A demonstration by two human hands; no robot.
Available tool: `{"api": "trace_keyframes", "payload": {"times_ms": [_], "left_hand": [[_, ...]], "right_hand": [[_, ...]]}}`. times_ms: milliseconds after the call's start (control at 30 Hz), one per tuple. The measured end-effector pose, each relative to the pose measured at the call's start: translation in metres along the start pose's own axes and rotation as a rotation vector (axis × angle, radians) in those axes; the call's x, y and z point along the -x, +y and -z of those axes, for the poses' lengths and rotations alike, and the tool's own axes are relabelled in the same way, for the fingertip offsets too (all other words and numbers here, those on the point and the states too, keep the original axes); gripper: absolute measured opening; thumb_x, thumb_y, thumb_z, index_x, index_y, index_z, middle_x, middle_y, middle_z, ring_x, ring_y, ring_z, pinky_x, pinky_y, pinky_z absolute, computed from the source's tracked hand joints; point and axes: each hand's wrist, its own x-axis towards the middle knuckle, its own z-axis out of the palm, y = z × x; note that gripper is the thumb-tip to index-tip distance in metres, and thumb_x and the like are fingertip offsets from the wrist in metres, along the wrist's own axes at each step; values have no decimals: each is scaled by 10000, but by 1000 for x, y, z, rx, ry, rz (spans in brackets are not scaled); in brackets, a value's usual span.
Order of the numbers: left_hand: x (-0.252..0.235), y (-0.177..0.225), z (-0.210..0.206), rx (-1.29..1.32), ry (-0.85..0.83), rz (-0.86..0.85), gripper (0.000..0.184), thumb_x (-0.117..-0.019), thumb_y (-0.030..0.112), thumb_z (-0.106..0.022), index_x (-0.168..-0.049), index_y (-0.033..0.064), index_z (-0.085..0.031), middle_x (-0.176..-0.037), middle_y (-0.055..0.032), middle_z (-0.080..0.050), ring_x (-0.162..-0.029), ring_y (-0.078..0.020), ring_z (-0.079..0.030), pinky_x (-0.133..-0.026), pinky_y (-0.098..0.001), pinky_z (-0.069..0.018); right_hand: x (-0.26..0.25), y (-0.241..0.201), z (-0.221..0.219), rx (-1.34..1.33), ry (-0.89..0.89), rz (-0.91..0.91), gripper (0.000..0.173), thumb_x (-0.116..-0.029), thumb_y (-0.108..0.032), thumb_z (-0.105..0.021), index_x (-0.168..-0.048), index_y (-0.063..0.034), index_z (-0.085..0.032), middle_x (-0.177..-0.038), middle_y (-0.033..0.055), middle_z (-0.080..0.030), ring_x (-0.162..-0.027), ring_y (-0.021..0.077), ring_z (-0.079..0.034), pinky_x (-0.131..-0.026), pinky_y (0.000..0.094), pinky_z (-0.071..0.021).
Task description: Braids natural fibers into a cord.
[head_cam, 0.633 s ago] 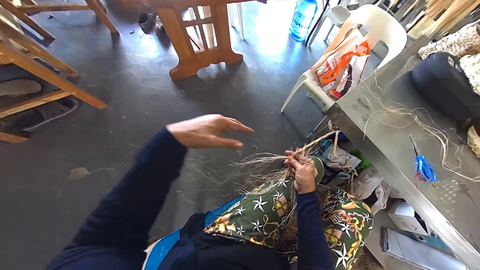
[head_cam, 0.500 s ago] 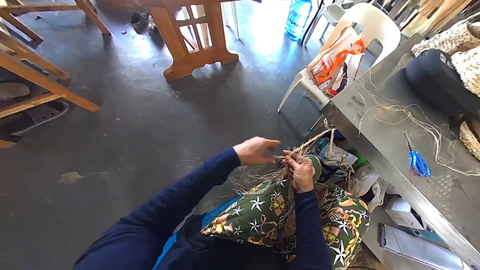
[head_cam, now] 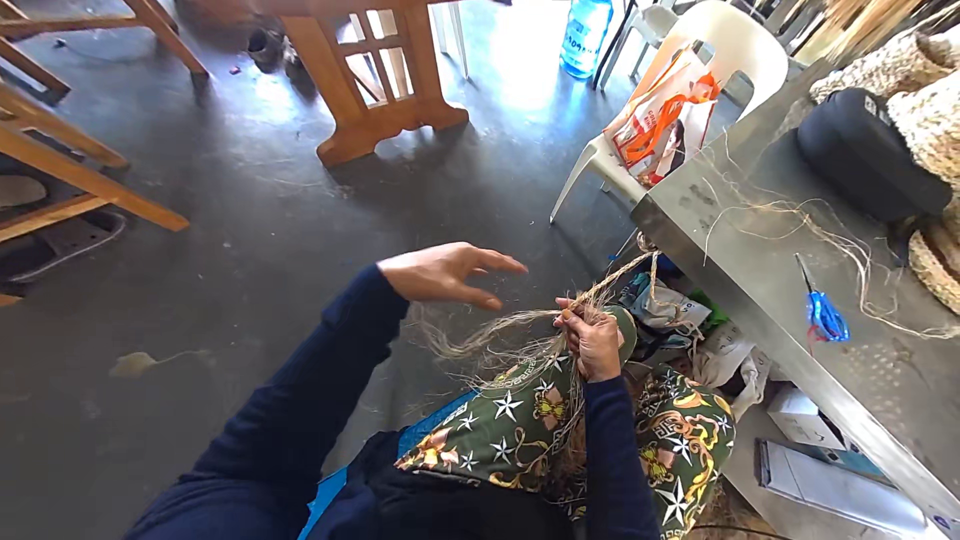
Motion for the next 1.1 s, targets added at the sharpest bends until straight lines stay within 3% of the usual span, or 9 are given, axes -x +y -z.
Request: {"api": "trace_keyframes", "payload": {"times_ms": [67, 133, 233, 400, 567, 733, 900, 1000, 1100], "left_hand": [[-25, 8, -30, 14, 33, -76, 258, -1021, 193, -606, -1142, 15, -748, -1098, -116, -740, -1004, -209, -695, -892, -441, -550], [-51, 5, -57, 21, -27, -58, 306, -1075, 173, -517, -1000, -18, -745, -809, -99, -682, -732, -172, -614, -714, -411, -502], [-67, 0, -82, 228, -70, 70, 271, -1071, 129, -530, -978, -38, -724, -796, -83, -715, -699, -122, -675, -733, -326, -577], [-66, 5, -82, 491, -59, 269, 114, -1005, 44, -627, -983, -42, -698, -799, -84, -696, -693, -121, -674, -686, -279, -579], [-57, -9, -62, 270, -119, 298, 125, -985, 84, -674, -949, -6, -753, -756, -56, -713, -586, -80, -602, -575, -237, -495], [-30, -42, -50, 302, -63, 477, 97, -977, 16, -661, -961, -31, -744, -804, -106, -736, -669, -140, -698, -666, -275, -584], [-20, -46, -48, 137, -33, 483, 35, -941, -13, -695, -949, -35, -720, -794, -125, -706, -683, -194, -685, -694, -357, -587], [-20, -58, -46, -55, 13, 483, 147, -978, 77, -657, -887, -11, -731, -797, -139, -703, -730, -265, -669, -755, -503, -540], [-11, -80, -42, 67, 54, 498, 176, -1017, 37, -580, -933, -24, -722, -858, -131, -715, -692, -206, -645, -701, -408, -535]], "right_hand": [[0, 0, 2, 5, -13, -4, 179, -965, 105, -582, -1072, 78, -723, -735, 79, -705, -434, -14, -409, -402, 151, -335], [0, -1, 2, 4, -11, -7, 176, -965, 105, -584, -1069, 79, -723, -730, 82, -701, -438, -11, -413, -405, 154, -337], [3, -2, 4, -5, 2, -18, 170, -964, 101, -590, -1056, 77, -730, -717, 79, -690, -438, -5, -408, -405, 158, -334], [3, -3, 4, 5, -3, -14, 165, -958, 102, -601, -1057, 77, -730, -713, 78, -695, -431, -8, -402, -403, 156, -332], [5, -3, 6, 1, -10, 11, 180, -956, 116, -589, -1071, 89, -726, -716, 88, -700, -431, -11, -406, -403, 153, -332], [5, -4, 6, 11, -13, 2, 173, -956, 117, -590, -1061, 85, -723, -733, 83, -707, -443, -7, -433, -409, 155, -348], [3, -3, 5, 3, -20, 3, 176, -956, 119, -585, -1060, 83, -722, -722, 81, -701, -439, -5, -424, -405, 154, -337], [3, -2, 4, -9, -18, 1, 169, -958, 118, -583, -1053, 92, -720, -724, 86, -707, -436, -10, -424, -401, 151, -338], [3, -4, 3, -11, -11, 5, 155, -955, 122, -587, -1040, 92, -713, -716, 83, -703, -437, -11, -439, -399, 149, -345]]}}
